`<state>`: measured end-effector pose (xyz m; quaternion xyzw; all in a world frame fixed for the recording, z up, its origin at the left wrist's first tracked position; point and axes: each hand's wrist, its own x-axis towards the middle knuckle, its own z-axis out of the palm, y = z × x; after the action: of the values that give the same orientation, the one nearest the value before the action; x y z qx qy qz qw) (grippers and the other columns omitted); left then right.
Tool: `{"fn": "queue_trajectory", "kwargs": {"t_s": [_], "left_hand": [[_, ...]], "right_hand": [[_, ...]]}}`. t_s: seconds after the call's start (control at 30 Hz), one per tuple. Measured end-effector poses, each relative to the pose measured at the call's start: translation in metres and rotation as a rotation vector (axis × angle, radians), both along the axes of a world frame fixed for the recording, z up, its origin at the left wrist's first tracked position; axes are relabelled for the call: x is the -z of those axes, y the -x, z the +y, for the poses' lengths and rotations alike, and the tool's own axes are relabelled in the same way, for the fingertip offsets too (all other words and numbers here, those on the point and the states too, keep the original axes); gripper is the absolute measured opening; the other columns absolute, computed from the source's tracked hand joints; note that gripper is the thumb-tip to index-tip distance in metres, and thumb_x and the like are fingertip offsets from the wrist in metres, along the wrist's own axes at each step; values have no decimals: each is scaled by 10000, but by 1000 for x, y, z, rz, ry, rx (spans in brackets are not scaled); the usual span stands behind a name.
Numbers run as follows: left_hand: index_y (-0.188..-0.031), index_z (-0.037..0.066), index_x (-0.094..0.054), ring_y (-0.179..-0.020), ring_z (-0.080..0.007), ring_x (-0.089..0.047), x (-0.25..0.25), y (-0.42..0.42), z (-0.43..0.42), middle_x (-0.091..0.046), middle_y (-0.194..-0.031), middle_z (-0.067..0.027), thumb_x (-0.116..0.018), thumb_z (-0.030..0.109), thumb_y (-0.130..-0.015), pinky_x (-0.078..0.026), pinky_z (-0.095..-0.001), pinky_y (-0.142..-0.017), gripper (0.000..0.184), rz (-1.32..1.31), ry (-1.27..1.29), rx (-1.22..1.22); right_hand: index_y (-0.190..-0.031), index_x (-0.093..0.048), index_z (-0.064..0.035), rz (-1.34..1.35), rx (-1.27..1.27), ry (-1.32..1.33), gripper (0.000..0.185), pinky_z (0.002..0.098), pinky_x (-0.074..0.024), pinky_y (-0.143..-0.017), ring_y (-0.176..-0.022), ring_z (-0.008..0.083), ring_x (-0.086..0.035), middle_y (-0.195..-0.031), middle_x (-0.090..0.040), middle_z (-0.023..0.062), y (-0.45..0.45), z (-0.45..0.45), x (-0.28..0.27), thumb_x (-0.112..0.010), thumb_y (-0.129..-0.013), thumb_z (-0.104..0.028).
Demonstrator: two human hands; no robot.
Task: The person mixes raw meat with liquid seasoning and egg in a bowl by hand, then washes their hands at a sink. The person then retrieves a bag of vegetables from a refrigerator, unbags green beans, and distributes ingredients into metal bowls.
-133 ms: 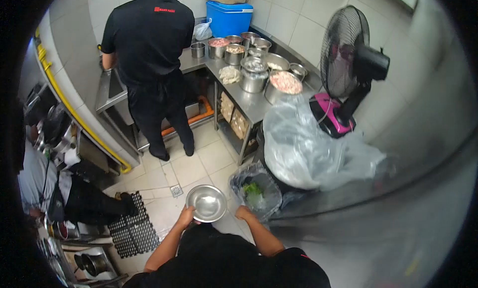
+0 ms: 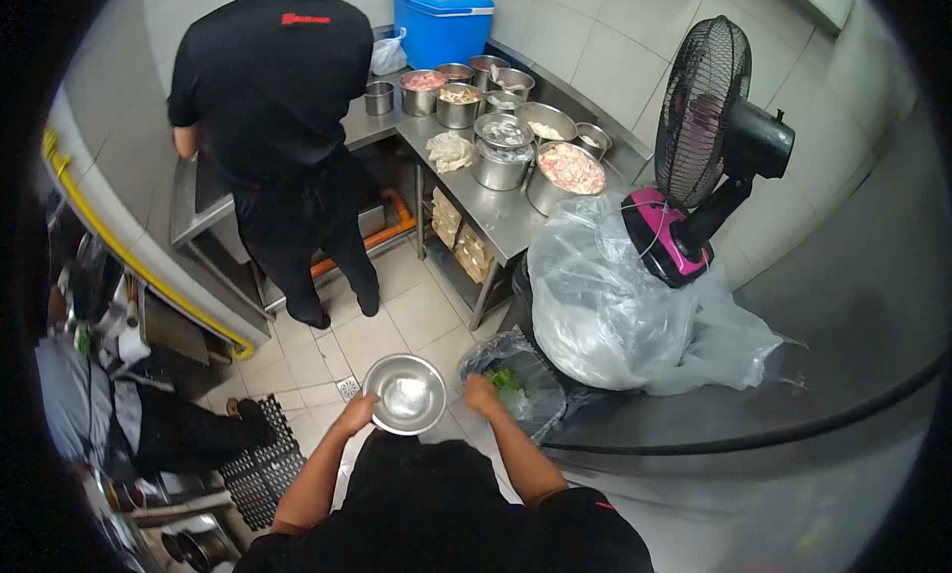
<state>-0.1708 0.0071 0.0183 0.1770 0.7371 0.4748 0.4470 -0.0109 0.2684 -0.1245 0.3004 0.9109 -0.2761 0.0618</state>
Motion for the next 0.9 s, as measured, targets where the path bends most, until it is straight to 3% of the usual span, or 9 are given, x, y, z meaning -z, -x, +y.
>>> {"fn": "queue_trajectory", "kwargs": {"t_s": [0.1,0.2,0.23,0.33,0.43,0.63,0.7,0.77,0.9], "left_hand": [[-1333,-68,-280,-814,-287,-631,-14,56,49,-563,-1030,-255,-431,212,-844,-519,-347,-674,584,212,-43,185],[-1296,-63,-310,-811,-268,-615,-92,110,89,-567,-996,-238,-437,220,-840,-499,-345,-664,552,207,66,216],[-1274,-60,-313,-790,-256,-608,-96,124,96,-566,-980,-227,-438,228,-844,-498,-345,-641,532,183,62,192],[-1264,-59,-303,-771,-240,-602,-101,163,119,-567,-974,-214,-439,244,-855,-498,-338,-610,527,151,60,185],[-1279,-40,-331,-810,-221,-586,-84,197,145,-540,-1001,-183,-437,248,-870,-499,-318,-608,512,78,37,78],[-1259,-28,-395,-982,-228,-537,-79,273,217,-460,-1157,-154,-449,227,-866,-494,-318,-681,471,235,25,183],[-1289,-23,-381,-1112,-257,-487,-109,294,250,-442,-1217,-165,-466,249,-865,-457,-349,-857,511,86,131,148],[-1365,-25,-314,-1269,-293,-392,-78,325,267,-367,-1379,-198,-471,284,-867,-352,-353,-1011,607,129,155,143],[-1433,-34,-192,-1379,-298,-242,-84,372,293,-207,-1497,-217,-469,320,-873,-238,-343,-1095,719,50,236,117]], "right_hand": [[-847,-607,-34,251,41,-61,179,494,-473,-711,-796,416,-595,-833,-629,213,48,60,-96,-509,-798,-175],[-869,-598,-42,478,100,71,156,392,-482,-664,-718,306,-617,-782,-632,172,126,109,-173,-562,-830,-188],[-864,-594,-39,539,69,24,171,361,-476,-649,-677,239,-597,-742,-632,114,150,120,-210,-570,-857,-209],[-856,-578,-15,636,80,345,182,351,-452,-633,-663,222,-566,-753,-628,127,230,170,-279,-615,-834,-192],[-984,-626,-20,643,-22,96,253,341,-483,-716,-765,233,-626,-833,-663,149,323,248,-301,-622,-831,-221],[-935,-640,-3,631,-124,-246,250,397,-490,-734,-818,323,-645,-866,-665,197,523,384,-358,-626,-763,-185],[-936,-654,-10,550,-89,-289,245,435,-488,-773,-894,366,-631,-929,-662,212,593,431,-347,-604,-745,-155],[-951,-657,-15,526,-150,-375,256,445,-486,-794,-926,379,-620,-960,-655,221,650,466,-335,-593,-738,-142],[-1023,-643,-21,190,-283,-394,332,443,-485,-848,-1000,384,-598,-1059,-624,242,723,507,-311,-595,-710,-121]]}}
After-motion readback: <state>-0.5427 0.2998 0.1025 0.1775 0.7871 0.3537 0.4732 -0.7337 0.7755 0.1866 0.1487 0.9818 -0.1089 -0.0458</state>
